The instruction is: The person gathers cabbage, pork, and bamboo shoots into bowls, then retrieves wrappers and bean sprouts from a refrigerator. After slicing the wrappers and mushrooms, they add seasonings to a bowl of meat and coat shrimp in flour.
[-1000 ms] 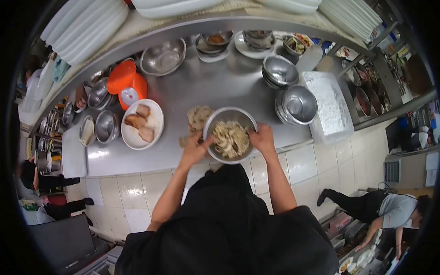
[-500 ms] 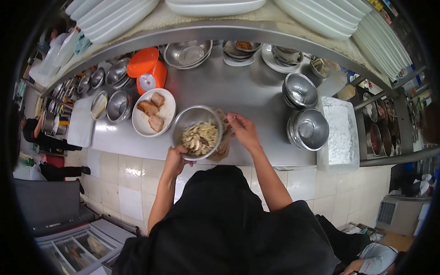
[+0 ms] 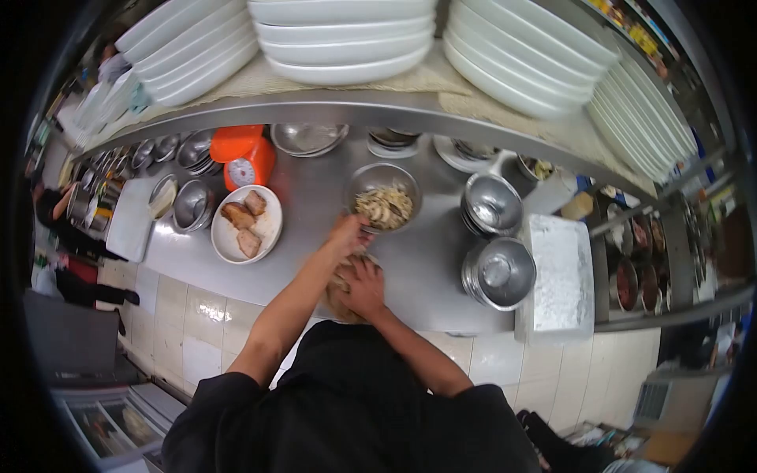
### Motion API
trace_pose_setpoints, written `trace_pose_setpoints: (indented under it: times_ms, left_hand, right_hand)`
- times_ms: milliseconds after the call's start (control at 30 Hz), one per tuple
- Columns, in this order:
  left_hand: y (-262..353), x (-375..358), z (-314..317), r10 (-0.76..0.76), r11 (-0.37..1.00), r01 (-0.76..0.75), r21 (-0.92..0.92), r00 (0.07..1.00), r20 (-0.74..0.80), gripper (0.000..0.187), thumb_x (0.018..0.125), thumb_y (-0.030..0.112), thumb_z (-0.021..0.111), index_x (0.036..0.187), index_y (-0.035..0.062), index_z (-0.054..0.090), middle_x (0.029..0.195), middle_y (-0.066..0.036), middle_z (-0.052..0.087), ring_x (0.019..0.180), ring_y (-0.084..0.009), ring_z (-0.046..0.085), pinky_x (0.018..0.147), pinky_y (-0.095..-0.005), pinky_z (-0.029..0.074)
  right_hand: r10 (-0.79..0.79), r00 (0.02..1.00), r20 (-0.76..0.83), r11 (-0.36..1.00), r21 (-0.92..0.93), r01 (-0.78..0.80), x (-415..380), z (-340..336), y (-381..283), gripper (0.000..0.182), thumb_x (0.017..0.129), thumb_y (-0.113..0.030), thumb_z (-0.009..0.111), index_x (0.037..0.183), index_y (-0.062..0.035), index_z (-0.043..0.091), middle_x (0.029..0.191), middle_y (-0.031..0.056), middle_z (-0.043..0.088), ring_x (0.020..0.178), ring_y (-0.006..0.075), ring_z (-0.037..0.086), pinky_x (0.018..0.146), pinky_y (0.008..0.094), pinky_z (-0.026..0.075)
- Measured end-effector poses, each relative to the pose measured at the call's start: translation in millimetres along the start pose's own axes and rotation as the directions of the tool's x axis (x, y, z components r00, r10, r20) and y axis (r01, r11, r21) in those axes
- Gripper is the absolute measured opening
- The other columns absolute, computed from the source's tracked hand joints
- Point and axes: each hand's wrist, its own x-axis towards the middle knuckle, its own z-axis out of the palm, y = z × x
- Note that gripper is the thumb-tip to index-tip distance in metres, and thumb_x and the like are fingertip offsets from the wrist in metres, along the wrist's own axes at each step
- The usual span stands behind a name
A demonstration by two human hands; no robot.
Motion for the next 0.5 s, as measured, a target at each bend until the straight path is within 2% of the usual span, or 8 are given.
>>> trace_pose_setpoints:
  times_ms: [67, 133, 200, 267, 333, 367, 467, 500]
  left_hand:
    - [-22.9, 28.1, 2.9, 0.029, 0.999, -0.024, 0.042, 0.993, -0.112, 0.043, 0.075, 0.005, 0.054, 0.115, 0.0015, 0.040, 0.084, -0.018, 0.057, 0.053, -0.0230, 0.058, 0.041, -0.0320, 0.048]
    - [-31.0, 35.5, 1.9, -0.082, 0.996, 0.082, 0.033, 0.997, 0.004, 0.046, 0.079, 0.010, 0.057, 0.121, 0.0035, 0.040, 0.091, -0.019, 0.058, 0.057, -0.0246, 0.060, 0.044, -0.0345, 0.050]
    - [-38.2, 22.1, 2.5, -0.002, 0.997, -0.001, 0.075, 0.999, 0.042, 0.047, 0.082, 0.030, 0.062, 0.116, 0.0010, 0.046, 0.091, -0.017, 0.058, 0.062, -0.0243, 0.061, 0.048, -0.0347, 0.051]
    - [-15.9, -2.5, -0.6, -0.128, 0.961, 0.108, 0.254, 0.990, 0.061, 0.054, 0.085, 0.038, 0.060, 0.121, 0.0014, 0.044, 0.094, -0.018, 0.058, 0.066, -0.0226, 0.062, 0.049, -0.0334, 0.051]
    - [3.0, -33.3, -17.3, -0.085, 0.910, 0.040, 0.414, 0.992, 0.089, 0.059, 0.085, 0.044, 0.058, 0.123, 0.0011, 0.045, 0.093, -0.015, 0.060, 0.067, -0.0195, 0.062, 0.050, -0.0317, 0.050]
    - [15.5, -47.7, -32.4, -0.072, 0.900, -0.012, 0.435, 0.982, 0.176, 0.056, 0.086, 0.045, 0.057, 0.120, 0.0010, 0.048, 0.093, -0.013, 0.061, 0.068, -0.0179, 0.062, 0.052, -0.0305, 0.050]
    - [103.0, -139.6, -74.8, 0.059, 0.817, -0.238, 0.525, 0.940, 0.335, 0.044, 0.088, 0.039, 0.056, 0.109, 0.0005, 0.059, 0.094, -0.007, 0.064, 0.072, -0.0145, 0.063, 0.061, -0.0275, 0.050]
    - [133.4, -158.9, -101.8, 0.229, 0.715, -0.404, 0.570, 0.906, 0.356, 0.037, 0.088, 0.033, 0.057, 0.106, 0.0004, 0.060, 0.094, -0.007, 0.065, 0.074, -0.0138, 0.062, 0.063, -0.0272, 0.050]
  right_hand:
    - [0.023, 1.000, -0.010, 1.000, 0.000, -0.023, -16.9, -16.9, 12.8, 0.044, 0.061, -0.030, 0.069, 0.103, -0.0163, 0.060, 0.119, 0.0096, 0.048, 0.114, 0.0319, 0.041, 0.089, 0.0465, 0.034]
    - [0.069, 0.996, -0.059, 0.997, -0.032, -0.071, -34.3, -38.5, 31.6, 0.045, 0.062, -0.025, 0.066, 0.105, -0.0151, 0.058, 0.118, 0.0108, 0.050, 0.111, 0.0335, 0.044, 0.090, 0.0462, 0.034]
    - [0.191, 0.977, -0.092, 0.978, -0.066, -0.197, -49.1, -57.7, 47.4, 0.046, 0.064, -0.024, 0.061, 0.107, -0.0114, 0.056, 0.115, 0.0137, 0.048, 0.113, 0.0354, 0.040, 0.091, 0.0500, 0.032]
    - [0.353, 0.929, -0.108, 0.919, -0.147, -0.366, -60.3, -67.0, 59.3, 0.047, 0.065, -0.025, 0.059, 0.109, -0.0103, 0.054, 0.119, 0.0175, 0.048, 0.114, 0.0380, 0.040, 0.090, 0.0516, 0.032]
    - [0.442, 0.880, -0.175, 0.851, -0.229, -0.473, -66.7, -64.8, 69.9, 0.047, 0.073, -0.035, 0.054, 0.111, -0.0072, 0.052, 0.120, 0.0196, 0.047, 0.112, 0.0406, 0.040, 0.087, 0.0537, 0.034]
    - [0.401, 0.889, -0.223, 0.858, -0.250, -0.449, -66.1, -62.4, 74.2, 0.059, 0.077, -0.052, 0.044, 0.115, -0.0065, 0.051, 0.114, 0.0209, 0.048, 0.105, 0.0425, 0.042, 0.081, 0.0544, 0.035]
    - [0.428, 0.872, -0.237, 0.825, -0.292, -0.484, -61.1, -59.6, 66.7, 0.060, 0.080, -0.054, 0.039, 0.116, -0.0070, 0.050, 0.118, 0.0212, 0.047, 0.108, 0.0424, 0.042, 0.083, 0.0537, 0.035]
    - [0.451, 0.860, -0.238, 0.804, -0.311, -0.507, -60.0, -59.0, 64.3, 0.060, 0.082, -0.055, 0.037, 0.117, -0.0073, 0.050, 0.121, 0.0212, 0.047, 0.111, 0.0424, 0.041, 0.085, 0.0537, 0.034]
